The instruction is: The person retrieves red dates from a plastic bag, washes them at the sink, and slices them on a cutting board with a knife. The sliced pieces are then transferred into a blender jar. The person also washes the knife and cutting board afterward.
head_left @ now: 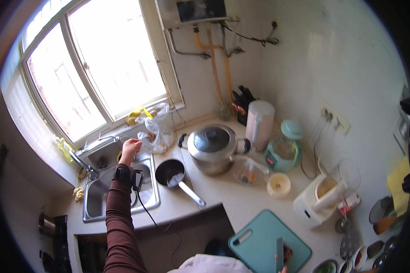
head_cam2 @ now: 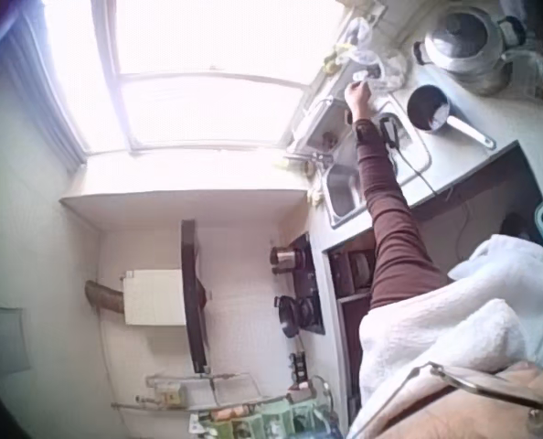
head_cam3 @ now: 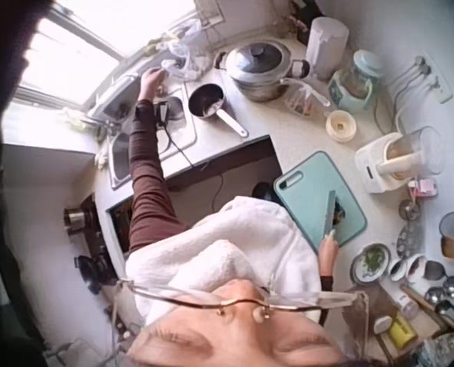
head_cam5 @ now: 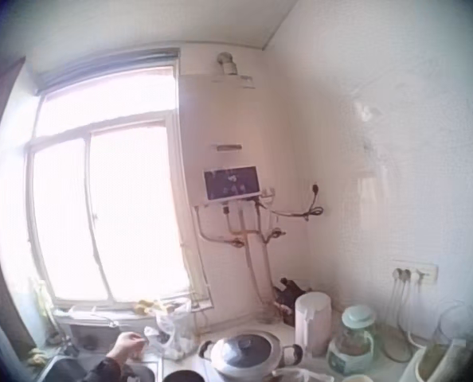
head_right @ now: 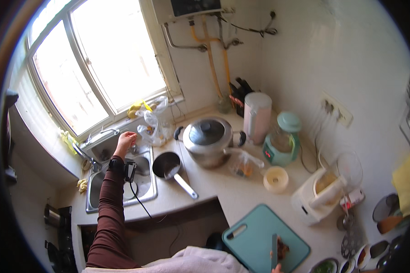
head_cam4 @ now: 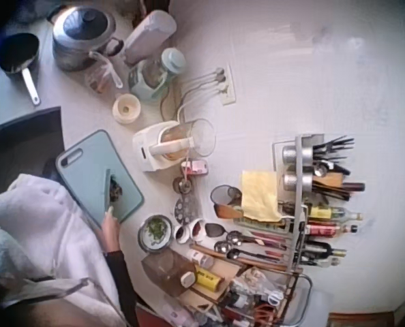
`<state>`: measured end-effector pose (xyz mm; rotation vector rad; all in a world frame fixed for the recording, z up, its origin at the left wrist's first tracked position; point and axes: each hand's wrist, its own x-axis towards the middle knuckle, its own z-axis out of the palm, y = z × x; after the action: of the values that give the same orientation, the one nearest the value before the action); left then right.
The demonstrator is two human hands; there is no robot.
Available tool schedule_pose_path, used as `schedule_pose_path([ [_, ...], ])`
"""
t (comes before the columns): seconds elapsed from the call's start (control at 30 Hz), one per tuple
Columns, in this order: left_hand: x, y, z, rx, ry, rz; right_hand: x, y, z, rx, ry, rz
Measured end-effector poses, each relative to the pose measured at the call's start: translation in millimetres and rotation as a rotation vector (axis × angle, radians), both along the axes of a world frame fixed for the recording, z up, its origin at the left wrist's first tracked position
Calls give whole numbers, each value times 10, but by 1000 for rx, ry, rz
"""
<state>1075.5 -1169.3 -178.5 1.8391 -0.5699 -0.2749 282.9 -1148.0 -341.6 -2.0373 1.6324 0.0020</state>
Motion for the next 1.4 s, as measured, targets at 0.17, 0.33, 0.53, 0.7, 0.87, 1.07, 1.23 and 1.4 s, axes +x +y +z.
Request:
schedule_pose_path([
  [0.17,1006,-506,-497,-13,148,55,165,71,253,4,221,0],
  [0.33,1728,-734,-1061,211,51,223,321,171,327,-48,442,-110],
  [0.53,2231,-961,-1658,394,-61,252,557,211,513,-82,523,-108],
  [0.7,2328,-799,-1573,267,-171,-98,753,222,653,-16,503,-211],
  [0.87,1854,-794,-878,114,-435,-229,722,111,773,-361,406,-89],
  [1.07,-1403,-604,-1101,42,-108,-763,656,-60,892,-568,312,26],
  [1.23,-3587,-795,-739,244,135,-1914,437,-48,846,-613,356,171],
  [1.4,-4803,-965,-899,74,-506,-1878,66,58,768,-765,253,299],
])
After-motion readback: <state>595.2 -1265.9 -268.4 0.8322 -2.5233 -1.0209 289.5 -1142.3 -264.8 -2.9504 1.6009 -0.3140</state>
